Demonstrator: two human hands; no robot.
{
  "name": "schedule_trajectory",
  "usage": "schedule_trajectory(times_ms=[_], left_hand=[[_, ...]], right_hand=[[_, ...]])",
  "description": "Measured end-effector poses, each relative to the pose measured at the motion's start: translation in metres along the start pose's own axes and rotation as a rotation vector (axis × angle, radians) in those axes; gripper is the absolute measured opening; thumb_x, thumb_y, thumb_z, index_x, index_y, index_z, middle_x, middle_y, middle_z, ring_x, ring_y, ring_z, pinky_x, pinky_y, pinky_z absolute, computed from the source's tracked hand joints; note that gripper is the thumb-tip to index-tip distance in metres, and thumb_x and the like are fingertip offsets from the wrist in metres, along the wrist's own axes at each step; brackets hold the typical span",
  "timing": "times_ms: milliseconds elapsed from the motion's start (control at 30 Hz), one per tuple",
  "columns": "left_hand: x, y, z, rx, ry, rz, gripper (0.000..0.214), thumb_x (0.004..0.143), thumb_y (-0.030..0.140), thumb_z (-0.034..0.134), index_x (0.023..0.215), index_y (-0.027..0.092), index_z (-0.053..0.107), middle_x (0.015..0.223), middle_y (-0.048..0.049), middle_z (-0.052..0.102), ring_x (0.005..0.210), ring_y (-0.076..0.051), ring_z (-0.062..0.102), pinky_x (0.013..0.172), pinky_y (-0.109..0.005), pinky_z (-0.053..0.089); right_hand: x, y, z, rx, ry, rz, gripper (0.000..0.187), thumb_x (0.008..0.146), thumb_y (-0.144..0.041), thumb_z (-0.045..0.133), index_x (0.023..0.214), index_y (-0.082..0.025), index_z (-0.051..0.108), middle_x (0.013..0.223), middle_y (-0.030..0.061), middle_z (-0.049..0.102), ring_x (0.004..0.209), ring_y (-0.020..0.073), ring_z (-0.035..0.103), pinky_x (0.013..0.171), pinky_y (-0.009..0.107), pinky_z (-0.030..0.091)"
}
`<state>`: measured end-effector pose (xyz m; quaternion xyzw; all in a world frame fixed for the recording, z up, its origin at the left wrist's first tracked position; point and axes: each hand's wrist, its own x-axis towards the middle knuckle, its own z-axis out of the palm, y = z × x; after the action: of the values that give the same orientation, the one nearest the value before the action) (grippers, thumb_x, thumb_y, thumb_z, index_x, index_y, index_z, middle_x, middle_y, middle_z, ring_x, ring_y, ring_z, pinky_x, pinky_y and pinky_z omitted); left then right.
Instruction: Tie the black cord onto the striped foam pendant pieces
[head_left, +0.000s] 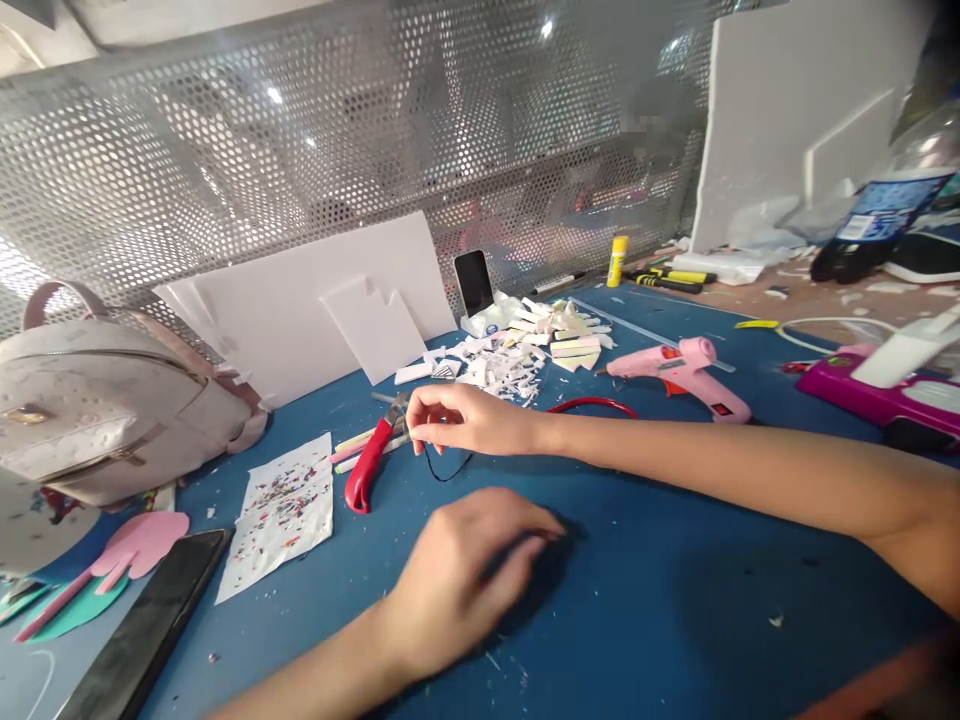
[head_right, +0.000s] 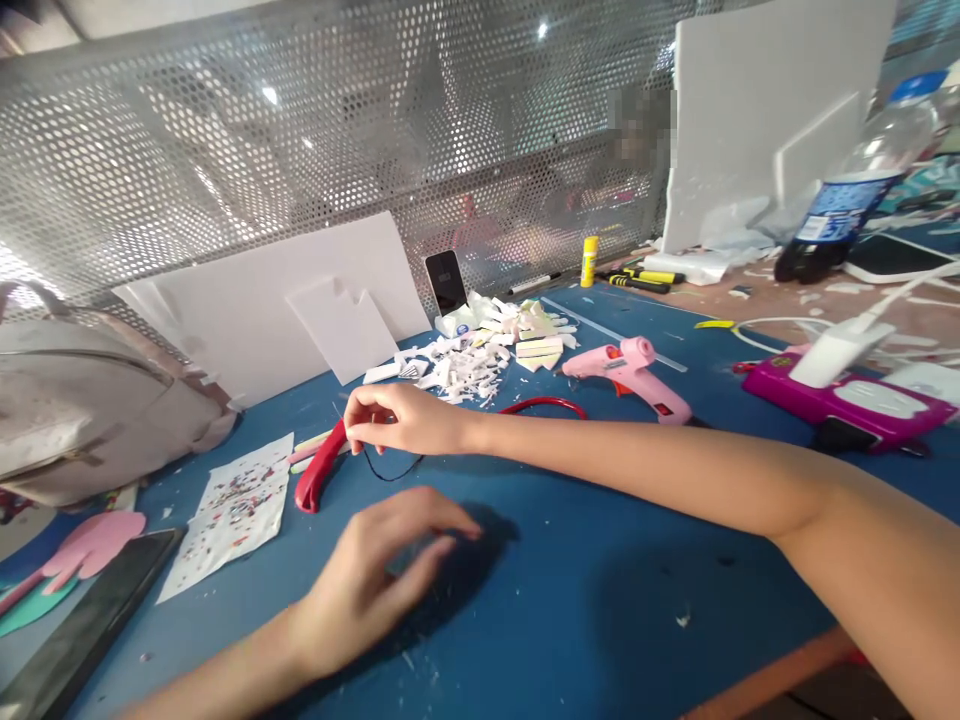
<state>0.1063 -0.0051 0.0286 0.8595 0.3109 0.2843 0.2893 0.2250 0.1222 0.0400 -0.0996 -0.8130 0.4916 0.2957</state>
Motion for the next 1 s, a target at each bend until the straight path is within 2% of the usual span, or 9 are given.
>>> schedule_trajectory(times_ms=[67, 133, 300, 433, 600, 733, 800, 900, 1000], left_hand=[[0.019, 0.011, 0.019, 0.078, -0.160, 0.139, 0.032, 0.100, 0.014, 0.044, 0.126, 0.014, 0.061, 0.123, -0.0106, 0.070, 0.113, -0.023, 0.063, 0.100, -0.032, 0.047], [0.039, 0.016, 0.037, 0.164, -0.243, 0.227, 0.030, 0.099, 0.018, 0.047, 0.125, 0.012, 0.063, 0.123, -0.0111, 0.070, 0.110, -0.025, 0.064, 0.096, -0.034, 0.049], [0.085, 0.010, 0.078, 0.209, -0.215, 0.266, 0.024, 0.095, 0.030, 0.061, 0.112, 0.015, 0.069, 0.106, -0.0066, 0.074, 0.099, -0.023, 0.067, 0.085, -0.031, 0.052], [0.103, 0.000, 0.101, 0.116, -0.193, 0.202, 0.020, 0.089, 0.036, 0.070, 0.096, 0.018, 0.073, 0.090, -0.0008, 0.075, 0.086, -0.018, 0.070, 0.073, -0.025, 0.051], [0.102, -0.002, 0.110, 0.071, -0.133, 0.177, 0.017, 0.091, 0.033, 0.069, 0.085, 0.018, 0.076, 0.082, 0.0006, 0.074, 0.078, -0.014, 0.069, 0.068, -0.023, 0.049], [0.100, 0.004, 0.113, 0.068, -0.123, 0.164, 0.008, 0.087, 0.026, 0.072, 0.085, 0.018, 0.074, 0.084, 0.0001, 0.075, 0.081, -0.016, 0.069, 0.074, -0.023, 0.050], [0.102, 0.008, 0.115, 0.039, -0.119, 0.163, 0.004, 0.084, 0.021, 0.072, 0.086, 0.017, 0.072, 0.085, 0.0003, 0.075, 0.079, -0.016, 0.069, 0.071, -0.022, 0.050], [0.107, 0.012, 0.121, -0.006, -0.148, 0.200, 0.004, 0.084, 0.012, 0.067, 0.087, 0.015, 0.068, 0.082, 0.0007, 0.073, 0.075, -0.013, 0.068, 0.062, -0.019, 0.048], [0.113, 0.011, 0.126, 0.038, -0.153, 0.294, 0.011, 0.089, 0.009, 0.060, 0.092, 0.013, 0.069, 0.088, -0.0014, 0.073, 0.082, -0.014, 0.068, 0.066, -0.020, 0.048]], right_hand=[[0.000, 0.003, -0.003, -0.015, 0.002, 0.010, 0.005, 0.094, -0.018, 0.056, 0.090, -0.017, 0.054, 0.083, 0.0009, 0.064, 0.067, 0.0104, 0.055, 0.065, 0.024, 0.047], [-0.001, 0.004, -0.005, -0.045, 0.004, 0.007, 0.004, 0.094, -0.017, 0.056, 0.090, -0.017, 0.054, 0.083, 0.0010, 0.065, 0.068, 0.0104, 0.056, 0.062, 0.023, 0.046], [-0.001, 0.001, -0.008, -0.085, 0.005, -0.026, 0.004, 0.093, -0.015, 0.055, 0.090, -0.017, 0.055, 0.083, 0.0009, 0.065, 0.069, 0.0104, 0.057, 0.061, 0.022, 0.045], [-0.002, -0.001, -0.009, -0.082, -0.007, -0.031, 0.004, 0.092, -0.015, 0.055, 0.088, -0.017, 0.055, 0.082, 0.0009, 0.065, 0.070, 0.0107, 0.058, 0.063, 0.022, 0.046], [-0.002, -0.001, -0.010, -0.076, -0.008, -0.039, 0.005, 0.092, -0.015, 0.055, 0.088, -0.017, 0.055, 0.082, 0.0009, 0.065, 0.070, 0.0107, 0.057, 0.063, 0.022, 0.046], [-0.002, -0.001, -0.010, -0.079, -0.011, -0.062, 0.005, 0.092, -0.015, 0.055, 0.088, -0.017, 0.055, 0.083, 0.0010, 0.065, 0.070, 0.0105, 0.057, 0.063, 0.023, 0.046], [-0.003, -0.002, -0.010, -0.084, -0.012, -0.073, 0.005, 0.092, -0.015, 0.055, 0.088, -0.017, 0.055, 0.083, 0.0011, 0.065, 0.070, 0.0107, 0.058, 0.063, 0.023, 0.046], [-0.003, -0.002, -0.010, -0.086, -0.002, -0.079, 0.005, 0.092, -0.015, 0.055, 0.088, -0.017, 0.055, 0.083, 0.0016, 0.065, 0.070, 0.0113, 0.057, 0.063, 0.023, 0.046], [-0.004, -0.002, -0.011, -0.084, 0.008, -0.074, 0.005, 0.092, -0.014, 0.054, 0.088, -0.017, 0.055, 0.083, 0.0016, 0.065, 0.070, 0.0115, 0.057, 0.062, 0.024, 0.046]])
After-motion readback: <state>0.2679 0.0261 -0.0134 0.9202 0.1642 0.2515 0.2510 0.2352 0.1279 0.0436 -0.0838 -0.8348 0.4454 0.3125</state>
